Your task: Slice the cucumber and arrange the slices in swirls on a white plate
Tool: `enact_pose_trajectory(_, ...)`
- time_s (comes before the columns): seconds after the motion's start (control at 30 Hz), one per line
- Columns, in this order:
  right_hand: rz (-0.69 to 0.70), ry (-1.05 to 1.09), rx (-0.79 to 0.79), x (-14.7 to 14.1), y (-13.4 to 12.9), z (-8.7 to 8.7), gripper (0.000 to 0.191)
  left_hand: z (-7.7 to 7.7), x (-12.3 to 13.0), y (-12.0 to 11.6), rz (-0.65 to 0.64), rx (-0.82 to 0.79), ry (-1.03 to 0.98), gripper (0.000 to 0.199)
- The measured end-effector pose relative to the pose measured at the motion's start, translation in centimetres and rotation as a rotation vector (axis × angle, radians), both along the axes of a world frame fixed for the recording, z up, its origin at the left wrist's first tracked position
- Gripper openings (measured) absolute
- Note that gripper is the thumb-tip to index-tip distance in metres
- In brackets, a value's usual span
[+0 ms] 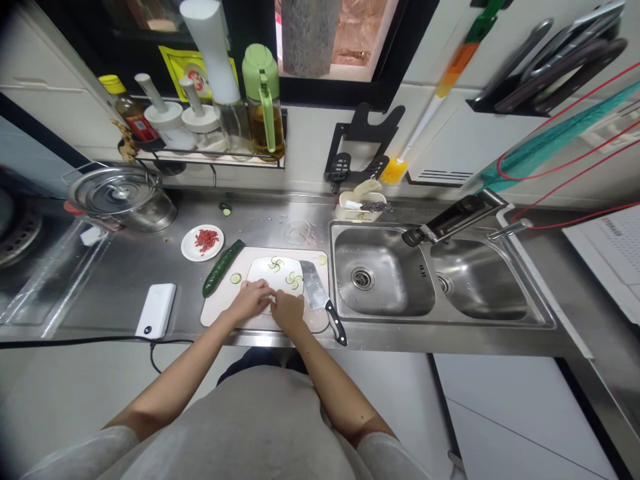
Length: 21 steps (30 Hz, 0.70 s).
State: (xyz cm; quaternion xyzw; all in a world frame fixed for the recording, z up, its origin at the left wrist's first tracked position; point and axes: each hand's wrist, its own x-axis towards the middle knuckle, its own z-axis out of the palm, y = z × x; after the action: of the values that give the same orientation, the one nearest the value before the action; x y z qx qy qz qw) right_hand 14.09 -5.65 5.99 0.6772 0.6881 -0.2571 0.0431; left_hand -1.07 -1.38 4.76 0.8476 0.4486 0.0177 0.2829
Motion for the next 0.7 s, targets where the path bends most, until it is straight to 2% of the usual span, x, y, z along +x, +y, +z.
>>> enact_pose_trajectory(0.13,0.134,0.006,0.077,0.6,-1.0,-0.2,0.027,-0.1,0.0,-0.2,0.014,0.009,-0.009,0.026)
enact_pose_trajectory(0.23,0.179,-0.019,0.113,1.0,-1.7,-0.9,0.027,-0.4,0.0,-0.3,0.032,0.006,-0.015,0.025)
enact_pose_trajectory(0.4,0.174,-0.014,0.162,1.1,-2.2,-1.8,0.029,-0.7,-0.1,-0.4,0.051,0.007,-0.022,0.025)
enact_pose_trajectory(0.7,0.148,0.001,0.190,1.0,-2.5,-1.9,0.029,-0.7,-0.1,-0.7,0.071,0.011,-0.028,0.026)
